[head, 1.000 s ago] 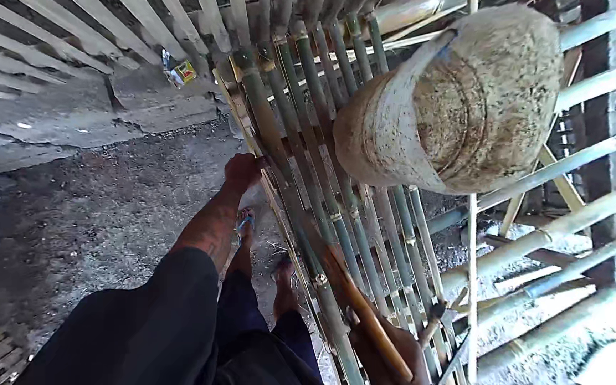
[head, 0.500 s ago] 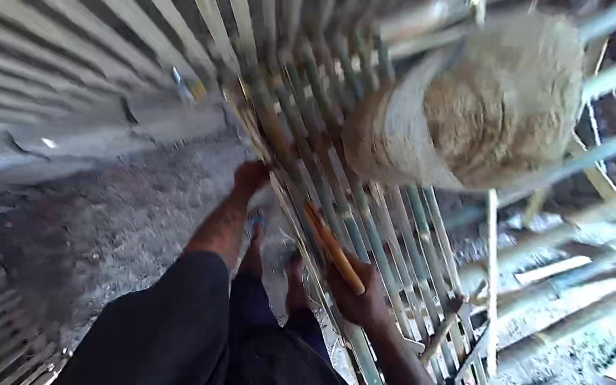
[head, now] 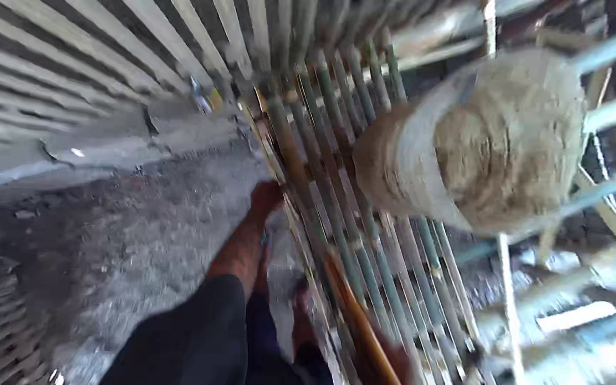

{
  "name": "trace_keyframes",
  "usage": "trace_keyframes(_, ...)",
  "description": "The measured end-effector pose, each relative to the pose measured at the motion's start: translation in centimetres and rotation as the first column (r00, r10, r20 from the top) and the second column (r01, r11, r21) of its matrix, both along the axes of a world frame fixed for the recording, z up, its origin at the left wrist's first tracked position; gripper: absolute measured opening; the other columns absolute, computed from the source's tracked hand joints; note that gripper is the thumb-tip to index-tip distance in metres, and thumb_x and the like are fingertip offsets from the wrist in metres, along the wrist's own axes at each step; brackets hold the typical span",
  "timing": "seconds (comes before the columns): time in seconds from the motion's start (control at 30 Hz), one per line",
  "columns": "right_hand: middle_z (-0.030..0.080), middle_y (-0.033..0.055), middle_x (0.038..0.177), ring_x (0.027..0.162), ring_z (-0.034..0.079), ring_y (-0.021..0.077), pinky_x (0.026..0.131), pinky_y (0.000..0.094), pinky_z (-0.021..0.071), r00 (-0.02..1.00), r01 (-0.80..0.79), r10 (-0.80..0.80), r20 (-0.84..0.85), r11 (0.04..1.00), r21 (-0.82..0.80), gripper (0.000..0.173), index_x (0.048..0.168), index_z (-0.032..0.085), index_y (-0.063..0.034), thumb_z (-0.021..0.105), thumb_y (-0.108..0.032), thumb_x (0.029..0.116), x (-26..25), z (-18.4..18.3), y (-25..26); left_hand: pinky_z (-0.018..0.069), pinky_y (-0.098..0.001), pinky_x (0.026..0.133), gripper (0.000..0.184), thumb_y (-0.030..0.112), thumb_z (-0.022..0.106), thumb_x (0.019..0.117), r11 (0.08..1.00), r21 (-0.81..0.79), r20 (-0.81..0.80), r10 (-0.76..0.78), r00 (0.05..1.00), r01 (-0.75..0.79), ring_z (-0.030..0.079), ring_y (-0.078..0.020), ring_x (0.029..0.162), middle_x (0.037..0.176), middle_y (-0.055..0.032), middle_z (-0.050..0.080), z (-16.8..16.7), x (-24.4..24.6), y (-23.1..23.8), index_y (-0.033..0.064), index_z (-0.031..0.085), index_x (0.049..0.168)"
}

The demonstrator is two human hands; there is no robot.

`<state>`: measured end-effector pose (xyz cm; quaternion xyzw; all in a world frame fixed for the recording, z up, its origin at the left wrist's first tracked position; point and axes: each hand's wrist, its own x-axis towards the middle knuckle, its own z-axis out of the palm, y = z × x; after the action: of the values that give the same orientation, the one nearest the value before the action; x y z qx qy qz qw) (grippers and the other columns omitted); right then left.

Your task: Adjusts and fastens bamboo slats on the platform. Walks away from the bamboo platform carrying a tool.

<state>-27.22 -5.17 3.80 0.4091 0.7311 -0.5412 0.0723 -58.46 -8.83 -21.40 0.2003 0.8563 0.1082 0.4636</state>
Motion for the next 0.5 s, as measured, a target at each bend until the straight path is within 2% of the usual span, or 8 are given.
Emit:
trace_keyframes(0.03,0.074,0.0184,0.101,0.086,0.072,0.0167,0.083,0.0365,0.0608,1.0,0.003,-0.003,-0.006,1.0,-0.028,0.052,0.139,0.055,0.0126,0.066,-0.011,0.0941,1.3,0.4,0.2,0.0547,-0.0673,0.082,0.032,0.034,0.063,0.098,0.999,0.047,-0.116,0.024,0.993,-0.019,0.07,-0.0421,0.1,0.105,-0.0216,0.072,-0.6,-2.0,1.1,0.0066,0.072,0.112)
trace_keyframes(0.07,0.073,0.0187,0.101,0.085,0.071,0.016,0.083,0.0356,0.0603,1.0,0.013,-0.013,0.002,0.999,-0.048,0.053,0.14,0.052,0.0143,0.065,-0.012,0.0958,3.9,2.0,-0.3,0.0547,-0.0674,0.082,0.033,0.035,0.063,0.0979,0.999,0.036,-0.112,0.01,0.994,-0.006,0.07,-0.0427,0.102,0.106,-0.0219,0.072,-0.9,-1.7,1.4,0.0068,0.071,0.112)
trace_keyframes(0.13,0.074,0.0145,0.089,0.073,0.07,0.0099,0.074,0.0295,0.0614,1.0,-0.005,0.006,0.005,1.0,-0.018,0.053,0.137,0.053,0.0165,0.066,-0.012,0.0938,6.1,4.7,-1.3,0.0539,-0.0683,0.085,0.036,0.037,0.06,0.0999,0.998,-0.058,0.058,-0.019,0.998,0.023,0.068,-0.0444,0.107,0.109,-0.0236,0.071,-0.1,1.8,-0.3,0.0054,0.07,0.112)
trace_keyframes(0.2,0.074,0.013,0.09,0.073,0.069,0.0097,0.074,0.03,0.0612,0.994,-0.055,0.056,-0.096,0.998,0.01,0.053,0.138,0.054,0.0139,0.066,-0.01,0.0931,1.8,-0.7,1.6,0.0547,-0.0685,0.081,0.037,0.04,0.059,0.0995,1.0,-0.019,-0.08,0.0,0.997,-0.002,0.069,-0.0441,0.102,0.105,-0.0229,0.072,-0.4,-1.2,1.2,0.0058,0.072,0.108)
trace_keyframes(0.33,0.074,0.0008,0.084,0.066,0.065,-0.0007,0.064,0.0208,0.0588,0.98,-0.043,0.059,-0.188,0.995,0.089,0.049,0.132,0.063,0.0081,0.066,-0.017,0.0902,-2.8,-6.9,3.0,0.0537,-0.0705,0.082,0.034,0.035,0.063,0.0972,0.999,-0.029,-0.054,-0.04,0.998,0.039,0.069,-0.0458,0.104,0.106,-0.0245,0.072,0.1,-0.6,0.9,0.0042,0.071,0.109)
trace_keyframes(0.4,0.074,0.0066,0.086,0.069,0.068,0.0052,0.067,0.0262,0.0607,0.998,-0.021,0.022,-0.062,1.0,0.023,0.052,0.135,0.059,0.0117,0.067,-0.013,0.0909,-0.4,-1.8,0.4,0.0541,-0.0699,0.082,0.031,0.032,0.066,0.0936,0.994,-0.069,-0.005,-0.085,0.996,0.085,0.069,-0.0448,0.105,0.107,-0.0234,0.072,0.1,0.5,0.7,0.006,0.071,0.11)
trace_keyframes(0.47,0.074,0.0203,0.106,0.091,0.073,0.0134,0.087,0.0321,0.06,0.999,-0.017,0.017,-0.048,1.0,-0.017,0.053,0.138,0.052,0.0172,0.065,-0.009,0.0936,2.0,0.7,-0.4,0.0546,-0.0683,0.078,0.029,0.03,0.069,0.0895,0.997,-0.043,-0.102,-0.071,0.992,0.067,0.069,-0.0437,0.1,0.103,-0.0225,0.071,-0.4,-1.8,1.2,0.0067,0.071,0.107)
trace_keyframes(0.5,0.073,0.0216,0.107,0.092,0.072,0.0141,0.088,0.0321,0.0587,1.0,0.012,-0.012,-0.022,1.0,-0.023,0.052,0.138,0.052,0.0174,0.065,-0.009,0.0951,4.3,2.3,-1.0,0.0546,-0.068,0.078,0.03,0.03,0.069,0.0898,0.998,-0.035,-0.082,-0.063,0.995,0.061,0.069,-0.0437,0.1,0.103,-0.0229,0.071,-0.7,-1.7,1.5,0.0062,0.071,0.108)
